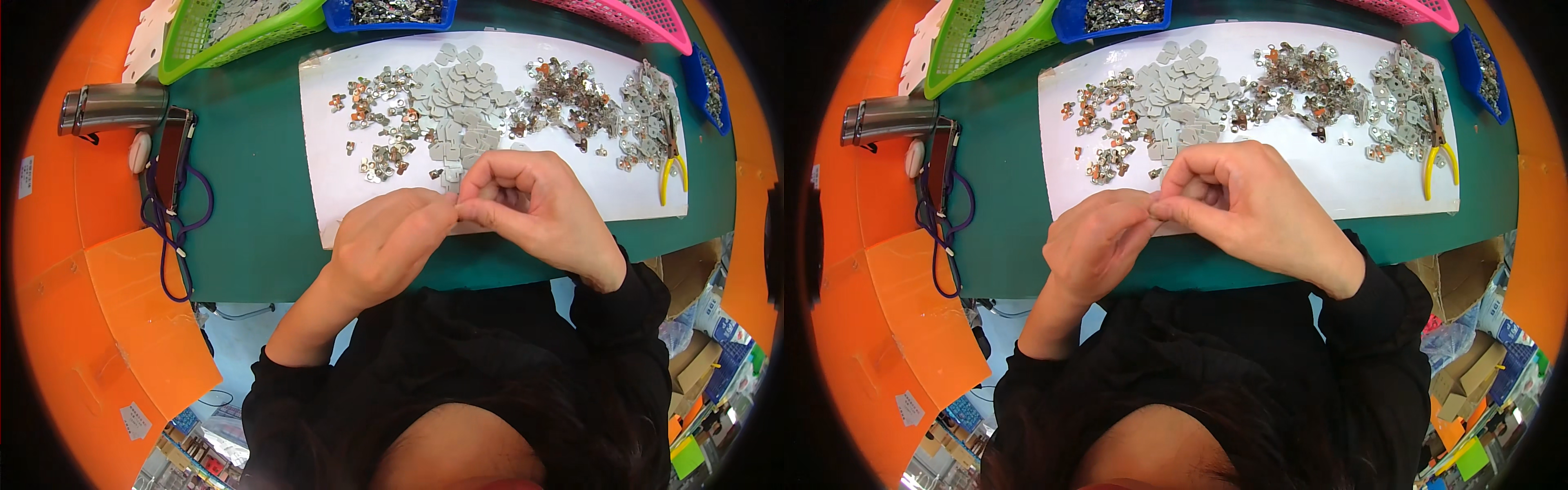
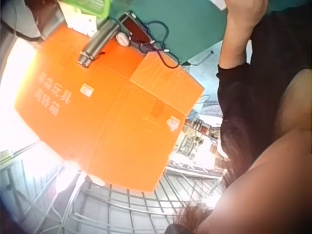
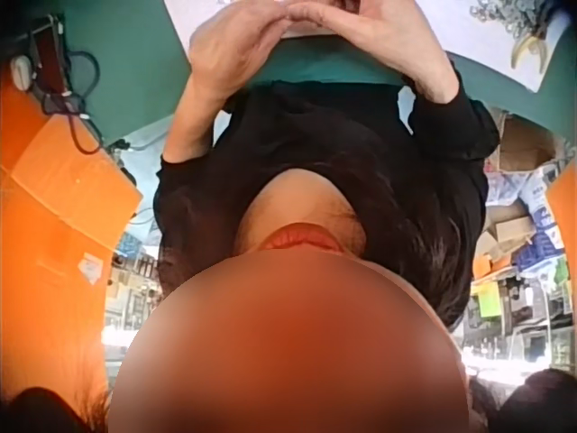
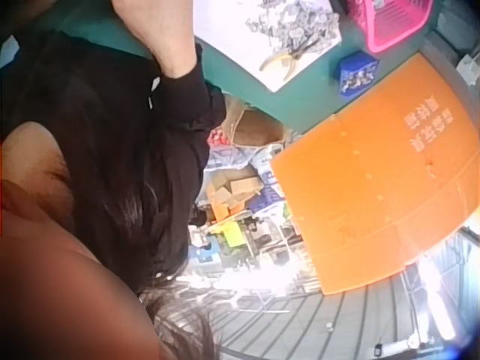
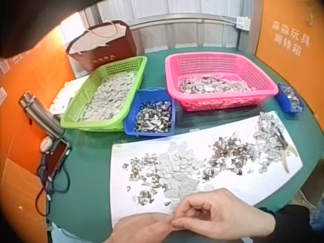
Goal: Assembling small metal hardware components using a pair of pliers at a workbench.
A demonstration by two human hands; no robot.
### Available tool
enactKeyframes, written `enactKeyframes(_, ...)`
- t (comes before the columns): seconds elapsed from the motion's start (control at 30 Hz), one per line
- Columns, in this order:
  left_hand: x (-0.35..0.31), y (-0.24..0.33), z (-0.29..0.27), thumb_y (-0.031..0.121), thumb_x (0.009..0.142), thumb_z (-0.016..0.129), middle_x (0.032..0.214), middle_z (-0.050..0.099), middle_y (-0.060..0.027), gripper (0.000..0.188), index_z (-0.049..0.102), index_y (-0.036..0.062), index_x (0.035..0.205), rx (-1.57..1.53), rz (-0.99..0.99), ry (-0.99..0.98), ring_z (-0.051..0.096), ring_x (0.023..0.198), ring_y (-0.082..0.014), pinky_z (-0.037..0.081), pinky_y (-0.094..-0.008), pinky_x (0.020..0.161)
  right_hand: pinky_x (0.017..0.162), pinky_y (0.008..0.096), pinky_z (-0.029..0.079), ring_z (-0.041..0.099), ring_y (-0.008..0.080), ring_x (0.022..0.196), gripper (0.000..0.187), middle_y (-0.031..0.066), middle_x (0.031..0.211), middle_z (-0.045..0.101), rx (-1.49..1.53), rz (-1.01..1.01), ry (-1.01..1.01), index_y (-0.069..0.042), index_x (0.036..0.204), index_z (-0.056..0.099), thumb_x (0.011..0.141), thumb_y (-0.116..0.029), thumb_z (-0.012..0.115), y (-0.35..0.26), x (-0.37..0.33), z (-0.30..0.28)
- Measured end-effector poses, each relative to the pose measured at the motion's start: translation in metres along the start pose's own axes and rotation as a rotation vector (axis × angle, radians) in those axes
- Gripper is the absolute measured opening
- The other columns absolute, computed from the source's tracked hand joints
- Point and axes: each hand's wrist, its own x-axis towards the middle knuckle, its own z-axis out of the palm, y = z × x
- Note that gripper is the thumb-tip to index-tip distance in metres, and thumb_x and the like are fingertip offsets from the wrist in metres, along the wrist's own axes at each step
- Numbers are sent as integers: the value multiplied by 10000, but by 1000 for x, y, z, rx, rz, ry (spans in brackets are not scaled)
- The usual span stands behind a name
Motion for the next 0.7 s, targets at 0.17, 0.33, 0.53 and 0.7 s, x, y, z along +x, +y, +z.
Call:
enactKeyframes(0.17,1,1,-5,-103,737,765,847,712,-160,304,584,3,958,45,89,-89,707,713,-266,575,-314,627,619,180,412,526,28,680,61,-9,778,620,15,-89,41,1,889,628,910,-51,653,-3,1,1)
enactKeyframes(0.33,-7,-3,-1,-23,711,722,924,704,-186,182,624,-35,863,-23,155,94,706,760,-289,587,-344,619,615,177,396,501,21,669,81,-27,756,595,-10,-74,46,-2,882,630,915,-72,655,-5,-2,-6)
enactKeyframes(0.53,-5,0,-4,-55,695,699,933,703,-206,135,615,-25,796,11,258,47,709,757,-312,582,-335,586,604,184,380,483,16,662,95,-40,734,566,78,-50,-44,-1,870,626,907,-77,671,-2,-5,-4)
enactKeyframes(0.7,-2,1,-7,-49,694,699,931,704,-201,146,617,-25,813,-1,289,47,711,767,-311,578,-329,578,599,189,374,479,16,658,107,-38,734,564,18,-72,-80,0,846,623,900,-74,678,-4,-6,-7)
